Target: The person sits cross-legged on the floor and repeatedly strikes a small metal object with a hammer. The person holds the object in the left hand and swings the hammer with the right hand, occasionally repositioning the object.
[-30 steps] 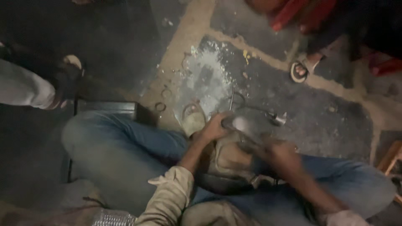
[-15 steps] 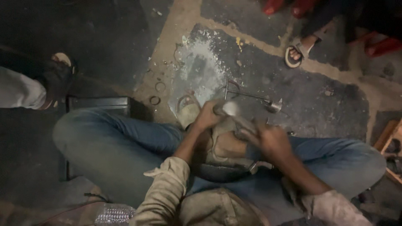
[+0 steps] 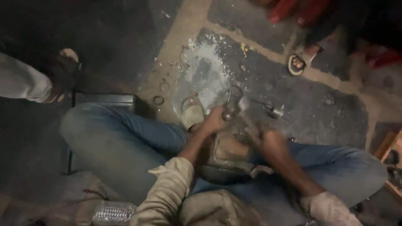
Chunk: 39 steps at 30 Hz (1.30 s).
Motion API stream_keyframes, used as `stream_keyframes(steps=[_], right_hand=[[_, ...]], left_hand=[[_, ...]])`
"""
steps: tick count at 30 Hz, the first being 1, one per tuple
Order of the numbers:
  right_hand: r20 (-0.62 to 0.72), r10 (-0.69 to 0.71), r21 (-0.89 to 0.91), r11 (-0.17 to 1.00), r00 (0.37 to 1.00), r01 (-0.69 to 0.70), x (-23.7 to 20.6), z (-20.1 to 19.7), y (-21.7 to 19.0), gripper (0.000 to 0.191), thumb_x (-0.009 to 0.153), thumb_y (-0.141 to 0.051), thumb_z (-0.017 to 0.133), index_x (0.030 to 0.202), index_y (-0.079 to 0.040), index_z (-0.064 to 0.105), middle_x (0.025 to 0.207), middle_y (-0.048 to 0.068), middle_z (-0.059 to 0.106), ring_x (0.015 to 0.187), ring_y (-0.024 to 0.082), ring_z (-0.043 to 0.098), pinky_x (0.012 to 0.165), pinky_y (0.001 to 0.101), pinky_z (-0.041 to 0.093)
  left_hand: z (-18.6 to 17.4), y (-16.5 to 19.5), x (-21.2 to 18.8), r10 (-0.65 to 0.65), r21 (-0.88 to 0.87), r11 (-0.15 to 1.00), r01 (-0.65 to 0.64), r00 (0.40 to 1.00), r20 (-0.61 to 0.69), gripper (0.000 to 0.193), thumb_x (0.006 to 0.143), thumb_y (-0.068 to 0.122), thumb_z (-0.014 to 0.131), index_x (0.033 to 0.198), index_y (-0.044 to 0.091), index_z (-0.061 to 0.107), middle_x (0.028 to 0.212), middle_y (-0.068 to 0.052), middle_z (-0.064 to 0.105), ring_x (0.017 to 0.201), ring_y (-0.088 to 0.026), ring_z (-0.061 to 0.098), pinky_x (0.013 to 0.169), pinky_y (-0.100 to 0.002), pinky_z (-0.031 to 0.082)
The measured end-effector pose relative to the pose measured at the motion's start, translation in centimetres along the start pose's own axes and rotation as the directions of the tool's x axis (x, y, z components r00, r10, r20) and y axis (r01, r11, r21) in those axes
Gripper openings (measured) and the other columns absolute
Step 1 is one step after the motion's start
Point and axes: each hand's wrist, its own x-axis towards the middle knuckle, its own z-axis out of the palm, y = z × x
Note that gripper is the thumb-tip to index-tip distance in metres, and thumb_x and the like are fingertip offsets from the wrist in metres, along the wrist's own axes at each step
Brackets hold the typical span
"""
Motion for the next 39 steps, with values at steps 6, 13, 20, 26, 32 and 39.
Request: stream_keyframes(steps=[6, 13, 20, 26, 32, 39], right_hand=[[-0.553, -0.066, 0.289, 0.920, 0.831, 0.265, -2.5, -4.2, 3.9, 0.030, 0.099, -0.031, 0.063, 0.102, -0.002, 0.071, 0.077, 0.020, 0.065, 0.066, 0.034, 0.065, 0.064, 0.0452, 0.050], [-0.323, -0.318, 0.098, 0.926, 0.891, 0.366, -0.6, 2.1, 3.4, 0.038, 0.091, -0.037, 0.070, 0.111, -0.005, 0.072, 0.077, 0.021, 0.069, 0.063, 0.036, 0.065, 0.059, 0.0450, 0.051], [-0.460, -0.085, 0.329, 0.908, 0.884, 0.259, -4.0, -4.9, 4.4, 0.037, 0.095, -0.034, 0.067, 0.112, -0.001, 0.070, 0.070, 0.022, 0.065, 0.054, 0.034, 0.062, 0.055, 0.0452, 0.049], [-0.018, -0.121, 0.111, 0.986, 0.993, 0.122, -1.5, 0.2, 2.6, 0.039, 0.099, -0.037, 0.061, 0.114, -0.001, 0.069, 0.076, 0.023, 0.067, 0.064, 0.036, 0.065, 0.063, 0.0447, 0.051], [-0.090, 0.037, 0.279, 0.960, 0.995, -0.010, 0.9, 0.7, 3.2, 0.043, 0.104, -0.040, 0.055, 0.116, -0.001, 0.068, 0.082, 0.024, 0.069, 0.074, 0.037, 0.068, 0.070, 0.0442, 0.053], [-0.204, -0.042, 0.465, 0.875, 0.978, 0.134, -1.7, 2.6, 2.5, 0.043, 0.105, -0.035, 0.056, 0.108, 0.006, 0.069, 0.086, 0.027, 0.069, 0.075, 0.028, 0.068, 0.070, 0.0408, 0.052]], left_hand=[[-2.0, 1.8, 0.6, -0.077, -0.167, 0.982, 0.085, 0.996, 0.052, 0.027, 0.087, 0.024, 0.078, 0.104, 0.005, 0.075, 0.093, -0.018, 0.077, 0.084, -0.025, 0.071, 0.081, -0.038, 0.058], [-1.6, 1.6, 0.2, 0.026, -0.171, 0.985, -0.025, 1.000, 0.005, 0.034, 0.083, 0.020, 0.079, 0.112, 0.004, 0.072, 0.103, -0.018, 0.077, 0.094, -0.023, 0.073, 0.083, -0.038, 0.056], [-0.8, 0.1, 0.4, 0.074, -0.188, 0.980, -0.065, 0.997, 0.039, 0.045, 0.079, 0.021, 0.082, 0.118, 0.001, 0.069, 0.107, -0.020, 0.075, 0.099, -0.029, 0.072, 0.088, -0.040, 0.055], [-0.1, -0.1, -0.8, 0.120, -0.111, 0.986, -0.121, 0.993, -0.011, 0.065, 0.075, 0.026, 0.086, 0.131, -0.001, 0.063, 0.121, -0.024, 0.068, 0.108, -0.035, 0.067, 0.092, -0.044, 0.053], [-0.8, 1.7, -2.5, 0.076, -0.052, 0.996, -0.071, 0.992, 0.103, 0.066, 0.073, 0.026, 0.084, 0.132, 0.004, 0.064, 0.121, -0.021, 0.071, 0.113, -0.035, 0.068, 0.096, -0.045, 0.053], [2.5, 1.1, -6.6, 0.440, 0.026, 0.892, -0.450, 0.882, 0.167, 0.063, 0.076, 0.022, 0.074, 0.136, 0.006, 0.062, 0.127, -0.019, 0.067, 0.119, -0.040, 0.062, 0.105, -0.050, 0.046]])
